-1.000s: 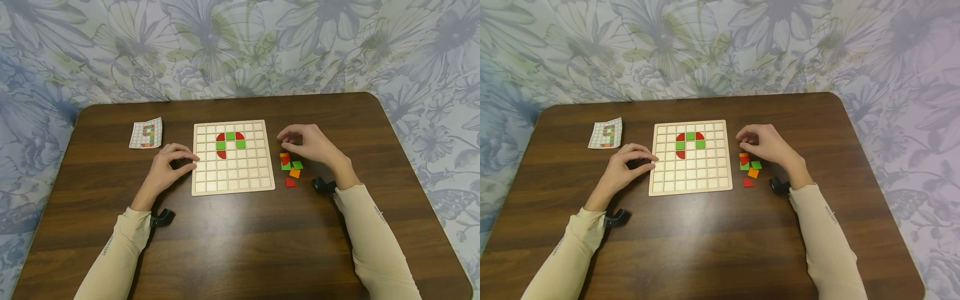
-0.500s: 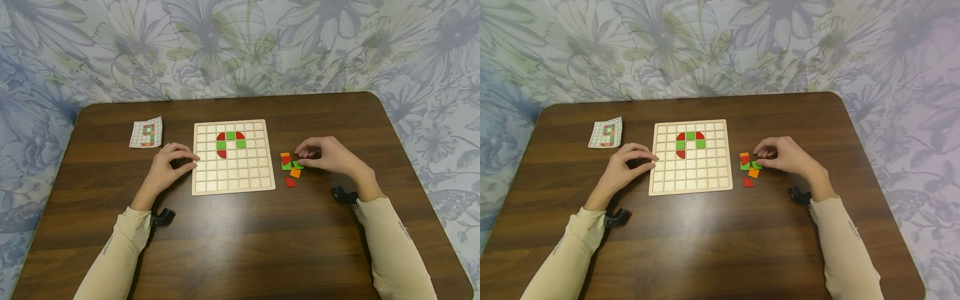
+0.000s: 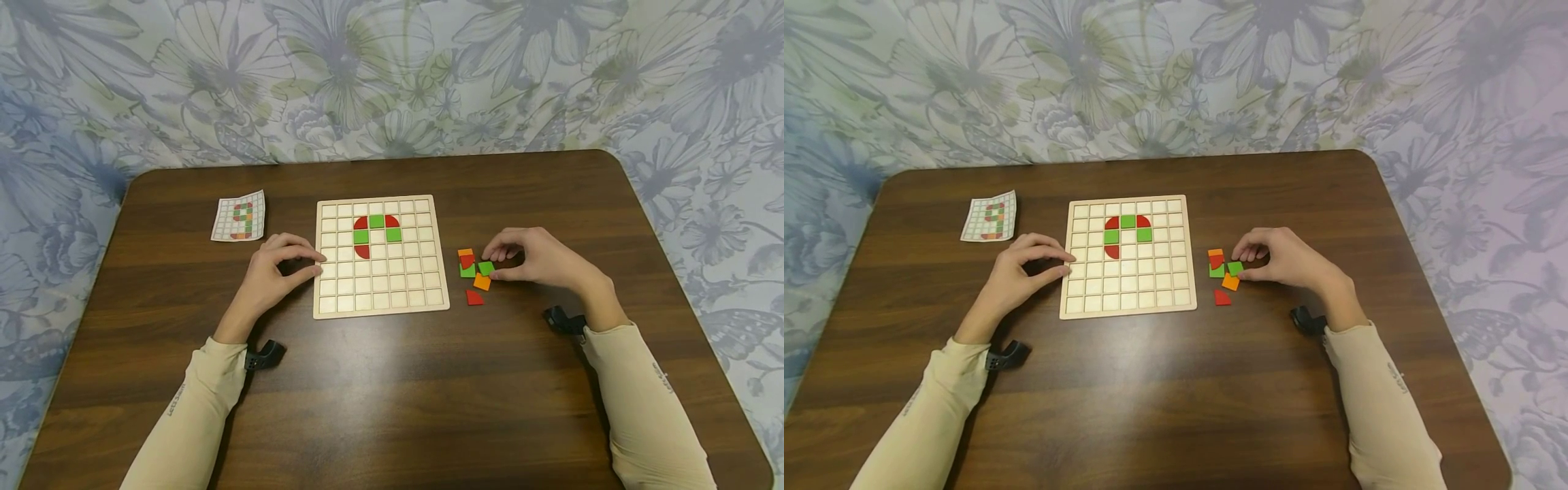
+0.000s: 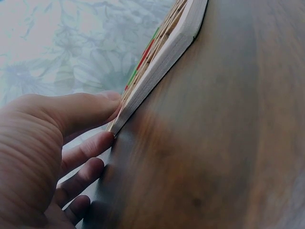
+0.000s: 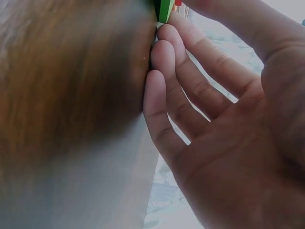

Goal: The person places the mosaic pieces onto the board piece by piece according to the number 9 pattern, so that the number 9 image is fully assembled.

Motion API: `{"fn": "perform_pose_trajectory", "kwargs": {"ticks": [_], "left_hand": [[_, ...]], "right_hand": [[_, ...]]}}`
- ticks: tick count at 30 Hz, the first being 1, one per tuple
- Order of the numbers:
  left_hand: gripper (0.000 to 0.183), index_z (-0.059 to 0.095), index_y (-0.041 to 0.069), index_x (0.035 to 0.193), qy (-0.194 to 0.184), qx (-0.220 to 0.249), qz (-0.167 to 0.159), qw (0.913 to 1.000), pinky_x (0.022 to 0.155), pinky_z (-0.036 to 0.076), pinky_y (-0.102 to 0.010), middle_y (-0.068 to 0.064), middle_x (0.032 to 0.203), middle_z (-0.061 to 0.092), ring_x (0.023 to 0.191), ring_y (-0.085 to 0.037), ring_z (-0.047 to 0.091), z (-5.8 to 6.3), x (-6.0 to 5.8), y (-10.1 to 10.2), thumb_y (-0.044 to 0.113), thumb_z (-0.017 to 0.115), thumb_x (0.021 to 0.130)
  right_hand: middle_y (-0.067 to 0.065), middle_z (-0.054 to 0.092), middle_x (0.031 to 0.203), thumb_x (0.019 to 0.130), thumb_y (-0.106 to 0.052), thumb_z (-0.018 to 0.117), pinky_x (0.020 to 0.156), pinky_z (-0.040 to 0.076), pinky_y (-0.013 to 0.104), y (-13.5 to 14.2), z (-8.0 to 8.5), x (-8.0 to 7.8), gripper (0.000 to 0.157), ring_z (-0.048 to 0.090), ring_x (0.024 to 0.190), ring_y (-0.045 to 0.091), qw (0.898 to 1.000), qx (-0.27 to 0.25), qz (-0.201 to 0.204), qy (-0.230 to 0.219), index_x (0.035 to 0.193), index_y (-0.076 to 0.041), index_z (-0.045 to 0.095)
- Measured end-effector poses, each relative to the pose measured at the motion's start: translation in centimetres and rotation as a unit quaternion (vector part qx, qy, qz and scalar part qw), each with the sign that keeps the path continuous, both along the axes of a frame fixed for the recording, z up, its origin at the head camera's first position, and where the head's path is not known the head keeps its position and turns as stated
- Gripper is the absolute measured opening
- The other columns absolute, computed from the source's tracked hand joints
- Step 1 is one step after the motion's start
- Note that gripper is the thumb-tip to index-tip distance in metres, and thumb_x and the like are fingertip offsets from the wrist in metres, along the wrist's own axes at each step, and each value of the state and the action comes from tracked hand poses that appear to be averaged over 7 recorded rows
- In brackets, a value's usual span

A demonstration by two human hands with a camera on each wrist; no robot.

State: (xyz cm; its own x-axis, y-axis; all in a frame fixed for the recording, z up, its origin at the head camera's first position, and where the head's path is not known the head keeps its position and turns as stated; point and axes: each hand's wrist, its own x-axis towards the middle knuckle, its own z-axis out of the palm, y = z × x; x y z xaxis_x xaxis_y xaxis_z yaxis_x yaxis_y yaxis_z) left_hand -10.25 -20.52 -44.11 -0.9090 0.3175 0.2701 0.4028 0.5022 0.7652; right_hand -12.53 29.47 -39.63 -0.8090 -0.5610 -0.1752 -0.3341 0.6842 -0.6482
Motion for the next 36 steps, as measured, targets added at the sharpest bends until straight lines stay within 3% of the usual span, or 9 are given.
{"fn": "perform_pose_trajectory", "kwargs": {"ticks": [8,19,36], "left_hand": [[0.019,0.084,0.017,0.103,0.003,0.004,-0.001,1.0000,0.090,0.039,-0.032,-0.002,0.108,0.071,0.102,-0.017,0.054,0.06,0.05,-0.01,0.008,0.087,0.087],[0.019,0.084,0.016,0.103,0.007,0.011,-0.004,0.9999,0.090,0.038,-0.032,-0.003,0.109,0.071,0.102,-0.019,0.054,0.01,0.04,0.00,0.007,0.087,0.087],[0.017,0.084,0.016,0.103,0.006,0.003,-0.004,1.0000,0.089,0.039,-0.032,-0.003,0.109,0.071,0.102,-0.017,0.054,0.05,0.15,0.03,0.006,0.084,0.090]], "right_hand": [[-0.005,0.069,0.102,0.088,-0.022,0.089,0.082,0.052,0.031,-0.27,-0.05,-0.07,0.022,0.060,0.091,0.015,1.000,0.005,0.014,0.008,0.106,-0.021,0.076],[-0.007,0.069,0.097,0.086,-0.017,0.088,0.082,0.054,0.032,-0.42,-0.56,-0.02,0.020,0.061,0.089,0.012,0.998,0.013,0.004,0.058,0.101,-0.020,0.075],[-0.007,0.071,0.098,0.087,-0.018,0.088,0.084,0.055,0.035,-0.71,-0.16,-0.26,0.020,0.063,0.090,0.012,0.998,-0.010,-0.005,0.069,0.103,-0.022,0.075]]}}
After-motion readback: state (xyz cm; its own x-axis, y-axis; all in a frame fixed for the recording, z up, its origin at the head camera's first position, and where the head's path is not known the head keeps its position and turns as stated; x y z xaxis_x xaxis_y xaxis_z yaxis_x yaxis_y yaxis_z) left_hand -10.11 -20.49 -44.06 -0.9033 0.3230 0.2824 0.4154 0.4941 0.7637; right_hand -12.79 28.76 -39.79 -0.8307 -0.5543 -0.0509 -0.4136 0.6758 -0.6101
